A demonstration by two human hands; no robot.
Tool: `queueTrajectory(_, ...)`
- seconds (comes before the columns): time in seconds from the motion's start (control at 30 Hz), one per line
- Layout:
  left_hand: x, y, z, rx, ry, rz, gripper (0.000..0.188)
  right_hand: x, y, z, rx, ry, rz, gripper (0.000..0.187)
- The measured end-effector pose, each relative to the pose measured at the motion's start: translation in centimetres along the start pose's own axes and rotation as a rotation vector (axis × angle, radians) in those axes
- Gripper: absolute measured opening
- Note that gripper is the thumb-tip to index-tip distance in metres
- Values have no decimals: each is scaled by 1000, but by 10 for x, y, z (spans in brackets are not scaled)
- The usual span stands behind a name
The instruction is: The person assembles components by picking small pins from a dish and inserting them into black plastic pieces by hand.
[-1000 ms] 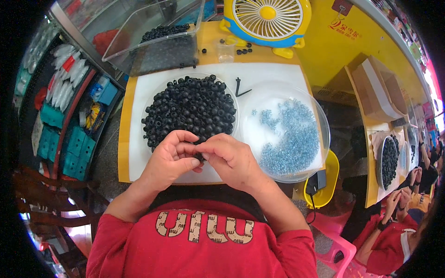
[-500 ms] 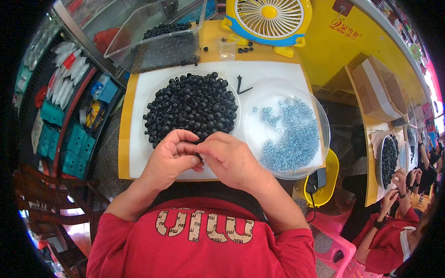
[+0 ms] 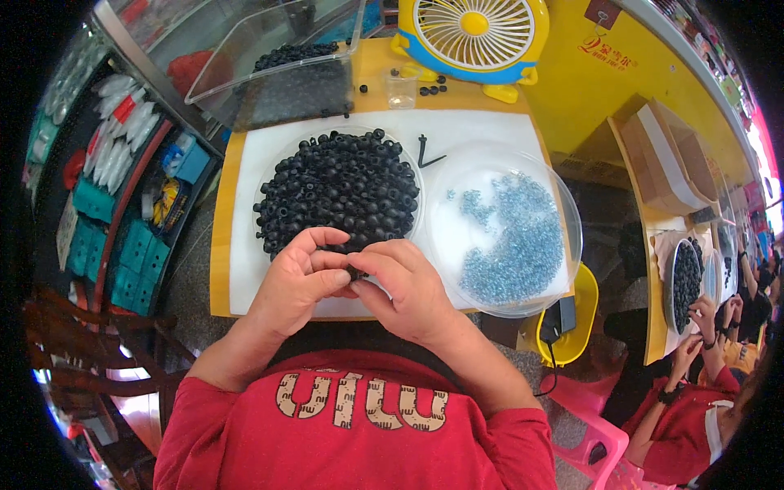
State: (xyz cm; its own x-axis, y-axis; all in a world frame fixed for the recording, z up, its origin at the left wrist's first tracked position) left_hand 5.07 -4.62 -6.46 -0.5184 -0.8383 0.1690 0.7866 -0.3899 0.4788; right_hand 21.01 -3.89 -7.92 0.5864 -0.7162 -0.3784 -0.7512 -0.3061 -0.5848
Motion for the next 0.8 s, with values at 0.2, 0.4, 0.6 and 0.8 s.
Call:
queueTrajectory(0.2,2,-2,-1,19,-25,9,45,-1,1,0,72,-83,-8,31)
queueTrajectory(0.4,2,-1,-4,86,-54,21,46,-1,-1,-1,129,-123,28,30)
queueTrajectory(0.6,4,4,-1,48,-86,27,43,-2,-2,-5,150,-164,52,25)
queueTrajectory(0.8,5,5,-1,271,-207,5,40,2,0,-2,104,-164,8,24)
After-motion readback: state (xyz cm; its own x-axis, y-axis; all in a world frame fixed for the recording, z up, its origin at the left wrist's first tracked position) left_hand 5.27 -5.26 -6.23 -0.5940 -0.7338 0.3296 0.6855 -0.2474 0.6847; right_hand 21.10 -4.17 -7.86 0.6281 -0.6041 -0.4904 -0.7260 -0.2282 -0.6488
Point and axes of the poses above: each hand's wrist, its own x-axis away from the middle knuckle, its own y-axis out of the palm, z = x × y, the point moved 1 cm from there along -x, towards the middle knuckle, and after that the axes turned 15 degrees about -z, right-handed, at the moved point
